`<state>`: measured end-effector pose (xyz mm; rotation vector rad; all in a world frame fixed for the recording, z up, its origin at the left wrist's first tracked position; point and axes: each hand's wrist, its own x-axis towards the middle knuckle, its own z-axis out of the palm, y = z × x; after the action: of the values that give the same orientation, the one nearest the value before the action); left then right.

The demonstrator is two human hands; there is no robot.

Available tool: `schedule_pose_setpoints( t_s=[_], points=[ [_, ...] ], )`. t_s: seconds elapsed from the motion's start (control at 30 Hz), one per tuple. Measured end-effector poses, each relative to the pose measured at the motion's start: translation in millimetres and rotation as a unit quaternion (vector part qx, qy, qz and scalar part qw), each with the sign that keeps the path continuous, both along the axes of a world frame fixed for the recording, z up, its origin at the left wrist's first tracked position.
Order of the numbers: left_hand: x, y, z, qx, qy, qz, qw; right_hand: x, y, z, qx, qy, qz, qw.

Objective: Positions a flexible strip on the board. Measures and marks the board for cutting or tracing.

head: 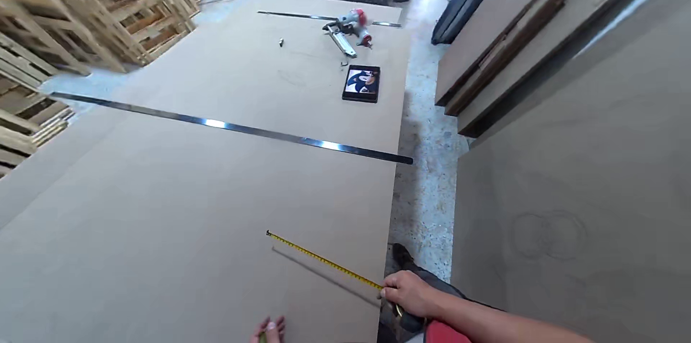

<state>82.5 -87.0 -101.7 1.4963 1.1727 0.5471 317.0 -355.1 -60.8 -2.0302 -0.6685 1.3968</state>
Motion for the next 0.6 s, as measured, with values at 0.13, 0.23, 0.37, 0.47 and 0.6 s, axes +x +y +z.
schedule_pose_setpoints(
  t_s=[0.13, 0.23, 0.37, 0.47, 0.6],
  points=[
    [48, -74, 19, -0.082, -0.043, -0.102, 0.990, 25, 4, 13, 0.038, -0.002, -0.009, 0.999],
    [93, -115, 26, -0.144, -0.073, -0.179, 0.970, 59, -7, 18, 0.069, 0.001, -0.022, 0.997],
    [178, -146, 38, -0.132, -0.062, -0.195, 0.970, 133, -48, 18, 0.102, -0.033, -0.029, 0.994],
    [247, -158, 43, -0.085, -0.065, -0.173, 0.979, 201, -95, 16, 0.105, -0.062, -0.036, 0.992],
    [340, -165, 44, -0.019, -0.080, -0.184, 0.979, 298, -162, 18, 0.082, -0.105, -0.032, 0.991]
  ],
)
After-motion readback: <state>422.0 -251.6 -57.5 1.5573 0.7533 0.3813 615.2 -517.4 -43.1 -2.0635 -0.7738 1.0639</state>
